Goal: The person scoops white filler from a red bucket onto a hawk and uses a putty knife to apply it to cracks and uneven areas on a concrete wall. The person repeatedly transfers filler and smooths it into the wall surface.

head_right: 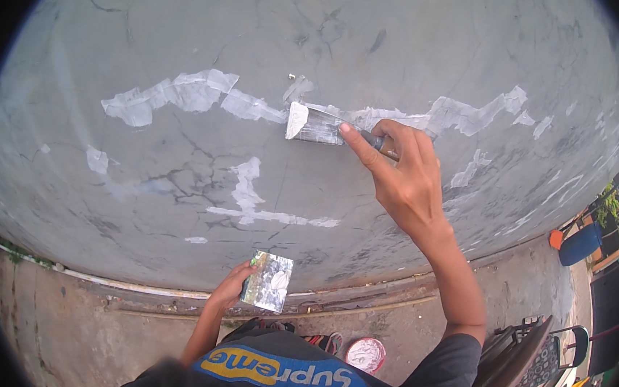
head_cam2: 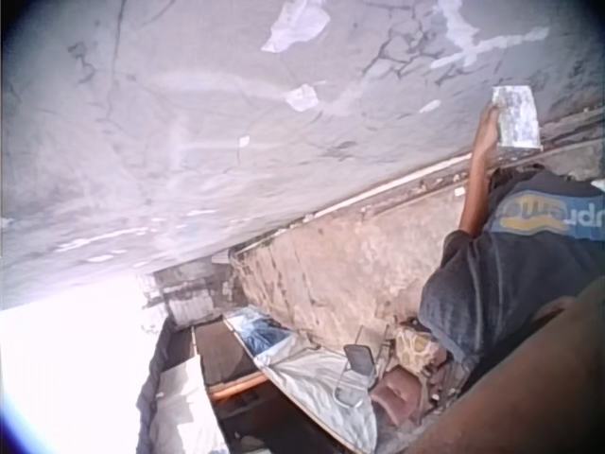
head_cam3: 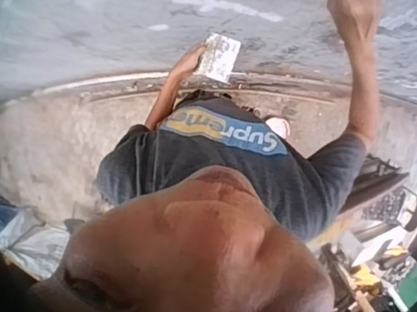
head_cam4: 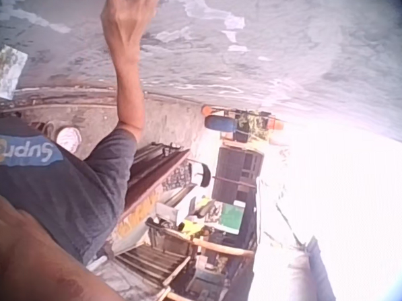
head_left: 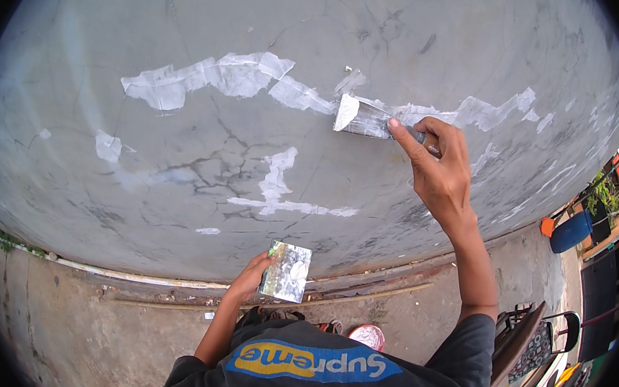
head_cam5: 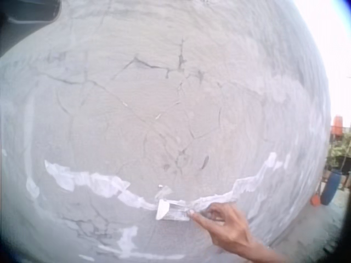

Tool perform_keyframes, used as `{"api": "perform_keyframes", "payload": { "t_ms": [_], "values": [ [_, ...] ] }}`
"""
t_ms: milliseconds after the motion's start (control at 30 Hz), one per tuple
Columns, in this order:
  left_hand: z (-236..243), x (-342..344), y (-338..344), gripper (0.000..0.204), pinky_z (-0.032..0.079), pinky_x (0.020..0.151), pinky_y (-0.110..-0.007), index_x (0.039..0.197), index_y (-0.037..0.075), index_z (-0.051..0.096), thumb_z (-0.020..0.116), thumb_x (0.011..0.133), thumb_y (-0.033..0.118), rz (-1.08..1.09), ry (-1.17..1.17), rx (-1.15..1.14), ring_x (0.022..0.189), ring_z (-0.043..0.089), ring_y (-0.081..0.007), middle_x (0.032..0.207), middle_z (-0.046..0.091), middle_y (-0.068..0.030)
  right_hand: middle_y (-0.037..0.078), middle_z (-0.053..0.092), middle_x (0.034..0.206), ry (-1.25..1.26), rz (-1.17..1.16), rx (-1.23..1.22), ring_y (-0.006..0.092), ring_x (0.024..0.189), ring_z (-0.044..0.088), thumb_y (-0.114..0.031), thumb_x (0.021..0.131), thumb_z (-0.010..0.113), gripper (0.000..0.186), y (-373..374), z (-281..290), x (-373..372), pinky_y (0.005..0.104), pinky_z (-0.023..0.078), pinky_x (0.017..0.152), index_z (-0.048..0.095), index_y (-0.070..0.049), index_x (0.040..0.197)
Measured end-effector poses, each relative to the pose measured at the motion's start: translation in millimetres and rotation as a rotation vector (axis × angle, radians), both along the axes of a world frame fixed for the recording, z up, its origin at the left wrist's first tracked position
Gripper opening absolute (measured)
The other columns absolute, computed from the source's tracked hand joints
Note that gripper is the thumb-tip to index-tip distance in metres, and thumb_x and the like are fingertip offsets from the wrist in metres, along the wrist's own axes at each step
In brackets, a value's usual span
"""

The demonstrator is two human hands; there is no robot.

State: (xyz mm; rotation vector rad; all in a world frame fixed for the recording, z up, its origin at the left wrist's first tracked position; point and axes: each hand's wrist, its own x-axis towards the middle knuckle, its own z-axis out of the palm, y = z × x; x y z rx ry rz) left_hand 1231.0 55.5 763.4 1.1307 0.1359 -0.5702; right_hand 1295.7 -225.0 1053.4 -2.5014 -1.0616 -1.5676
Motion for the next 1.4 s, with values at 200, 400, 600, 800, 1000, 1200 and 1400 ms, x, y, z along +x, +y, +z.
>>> {"api": "perform_keyframes", "payload": {
  "t_ms": [200,400,600,800,1000,1200,1400],
  "values": [
    [9,4,-3,0.042,0.049,0.092,-0.03,0.135,-0.005,0.042,0.043,0.101,0.019,0.015,0.012,-0.013,0.111,0.058,-0.0173,0.125,0.056,-0.0117,0.005,0.056,0.099,-0.05,-0.1,-0.032,0.019,0.08,0.051,0.01,0.065,0.062,0.065,-2,7,2,0.0307,0.045,0.068,0.068,-0.023,0.121],
    [17,0,0,0.04,0.051,0.089,-0.029,0.132,-0.005,0.045,0.044,0.101,0.02,0.031,0.026,0.008,0.107,0.06,-0.0165,0.121,0.058,-0.0115,0.004,0.06,0.091,-0.017,-0.098,-0.018,0.0187,0.07,0.054,0.008,0.067,0.063,0.058,-5,21,-30,0.0305,0.044,0.061,0.068,-0.019,0.118],
    [2,3,-2,0.039,0.051,0.087,-0.029,0.131,-0.005,0.046,0.045,0.1,0.019,-0.024,-0.006,-0.045,0.105,0.061,-0.0155,0.119,0.059,-0.011,0.008,0.064,0.076,0.573,0.083,0.411,0.0184,0.053,0.056,-0.002,0.085,0.062,0.027,12,30,-40,0.0305,0.042,0.05,0.064,-0.012,0.11],
    [7,0,-6,0.041,0.049,0.091,-0.03,0.134,-0.005,0.043,0.044,0.099,0.016,-0.027,0.006,-0.042,0.107,0.058,-0.0168,0.122,0.058,-0.0122,0.01,0.064,0.066,0.541,0.018,0.202,0.0237,0.05,0.058,-0.011,0.087,0.065,0.013,19,67,-25,0.031,0.042,0.05,0.06,-0.009,0.098],
    [9,-6,-7,0.039,0.049,0.09,-0.031,0.133,-0.003,0.044,0.043,0.1,0.018,0.019,0.017,-0.04,0.107,0.058,-0.0166,0.122,0.057,-0.0112,0.003,0.055,0.058,0.376,0.018,0.132,0.0055,0.048,0.035,-0.004,0.086,0.064,0.007,16,72,-9,0.0228,0.028,0.046,0.062,-0.002,0.093],
    [6,-3,2,0.043,0.05,0.091,-0.029,0.136,-0.005,0.042,0.044,0.101,0.021,0.0,0.048,-0.061,0.109,0.058,-0.0156,0.127,0.055,-0.0125,0.013,0.065,0.067,0.577,-0.195,0.296,0.0298,0.056,0.061,-0.013,0.084,0.065,0.012,7,82,-46,0.0353,0.044,0.051,0.06,-0.011,0.096],
    [5,4,-9,0.043,0.049,0.09,-0.029,0.134,-0.005,0.045,0.045,0.1,0.021,-0.06,-0.044,-0.029,0.108,0.058,-0.0156,0.126,0.056,-0.0116,0.012,0.063,0.062,0.363,-0.138,0.091,0.0302,0.055,0.06,-0.012,0.085,0.063,0.011,40,71,-32,0.038,0.043,0.05,0.06,-0.01,0.096]
  ]
}}
